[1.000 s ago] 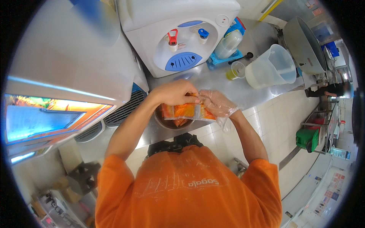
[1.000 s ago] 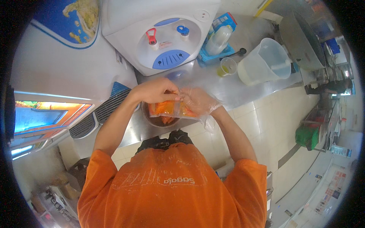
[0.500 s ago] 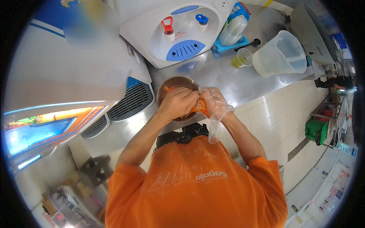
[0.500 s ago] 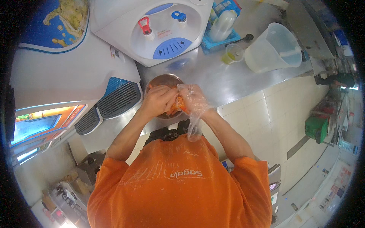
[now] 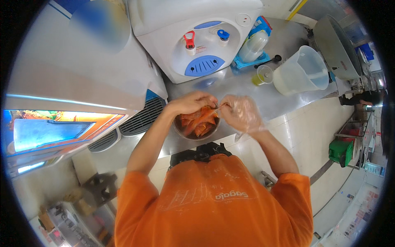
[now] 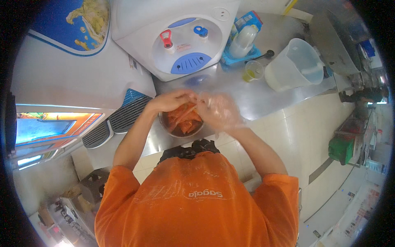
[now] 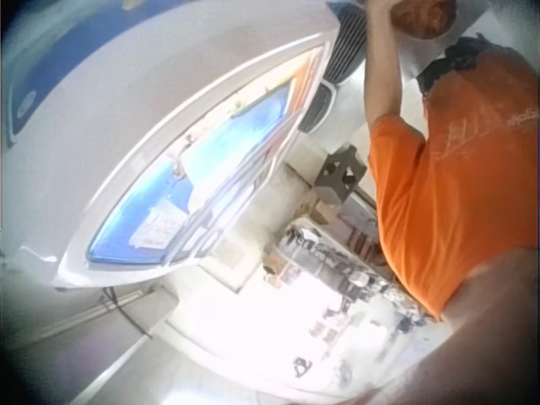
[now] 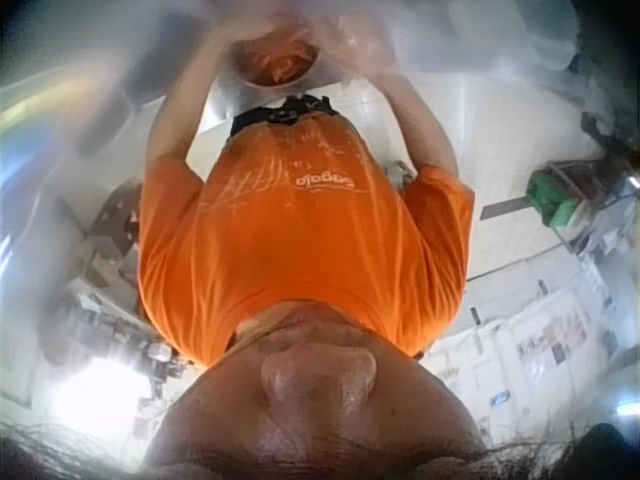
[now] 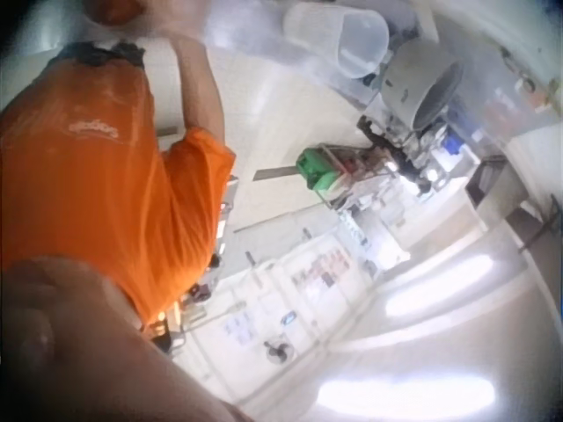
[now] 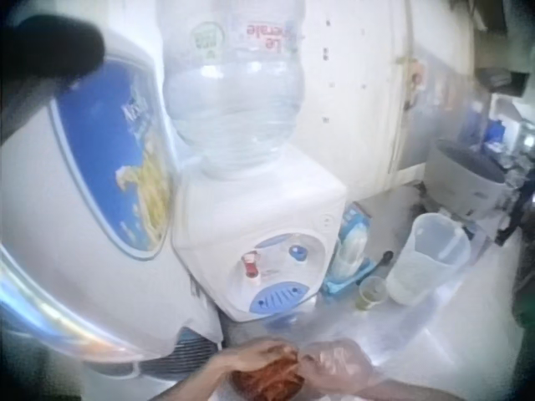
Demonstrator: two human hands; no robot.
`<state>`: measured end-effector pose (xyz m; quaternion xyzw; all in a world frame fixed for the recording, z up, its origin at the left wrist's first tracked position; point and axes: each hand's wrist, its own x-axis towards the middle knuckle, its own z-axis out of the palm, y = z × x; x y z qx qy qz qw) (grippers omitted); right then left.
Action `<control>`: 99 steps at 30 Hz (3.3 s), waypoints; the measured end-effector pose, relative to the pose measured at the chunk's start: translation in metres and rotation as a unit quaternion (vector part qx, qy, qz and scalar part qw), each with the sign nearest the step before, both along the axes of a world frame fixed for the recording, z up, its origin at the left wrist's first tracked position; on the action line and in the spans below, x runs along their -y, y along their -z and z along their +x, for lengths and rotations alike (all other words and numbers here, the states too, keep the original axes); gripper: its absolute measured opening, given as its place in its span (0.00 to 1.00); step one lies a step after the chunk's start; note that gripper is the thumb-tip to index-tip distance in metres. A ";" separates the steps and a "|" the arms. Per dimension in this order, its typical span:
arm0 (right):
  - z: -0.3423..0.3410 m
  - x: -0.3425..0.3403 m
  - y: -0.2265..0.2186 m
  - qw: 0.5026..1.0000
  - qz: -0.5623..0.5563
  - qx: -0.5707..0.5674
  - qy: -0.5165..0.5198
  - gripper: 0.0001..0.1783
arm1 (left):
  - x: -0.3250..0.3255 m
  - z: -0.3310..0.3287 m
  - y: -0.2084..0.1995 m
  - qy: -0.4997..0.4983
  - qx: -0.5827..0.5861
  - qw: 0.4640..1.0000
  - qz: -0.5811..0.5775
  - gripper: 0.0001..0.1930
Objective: The person assembles food orders by retrieving buns from a cooler, placing them into paper containers, adding fried chicken pieces, and including side items and condiments. The person repeatedly checks a printed order slip and packs multiple orders into paper bags.
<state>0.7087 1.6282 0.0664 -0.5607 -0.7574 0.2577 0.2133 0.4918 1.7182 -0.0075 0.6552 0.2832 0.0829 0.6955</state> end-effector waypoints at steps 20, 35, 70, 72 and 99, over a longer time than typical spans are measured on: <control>0.007 0.035 0.012 0.970 -0.178 -0.160 -0.045 0.14 | 0.085 0.018 -0.063 -0.064 -0.061 0.948 0.306 0.11; 0.005 0.043 -0.002 0.921 -0.253 -0.292 -0.054 0.14 | 0.098 0.008 -0.060 -0.112 0.087 0.941 0.306 0.05; 0.109 0.030 0.078 0.827 -0.324 -0.381 0.256 0.09 | 0.103 -0.066 -0.041 -0.340 -0.096 0.934 0.049 0.09; 0.106 0.030 0.073 0.844 -0.320 -0.339 0.266 0.08 | 0.097 -0.044 -0.035 -0.414 -0.060 0.908 0.028 0.09; -0.491 0.231 0.046 0.828 -0.310 -0.322 -0.339 0.14 | 0.499 -0.412 -0.031 -0.715 0.159 0.679 -0.041 0.13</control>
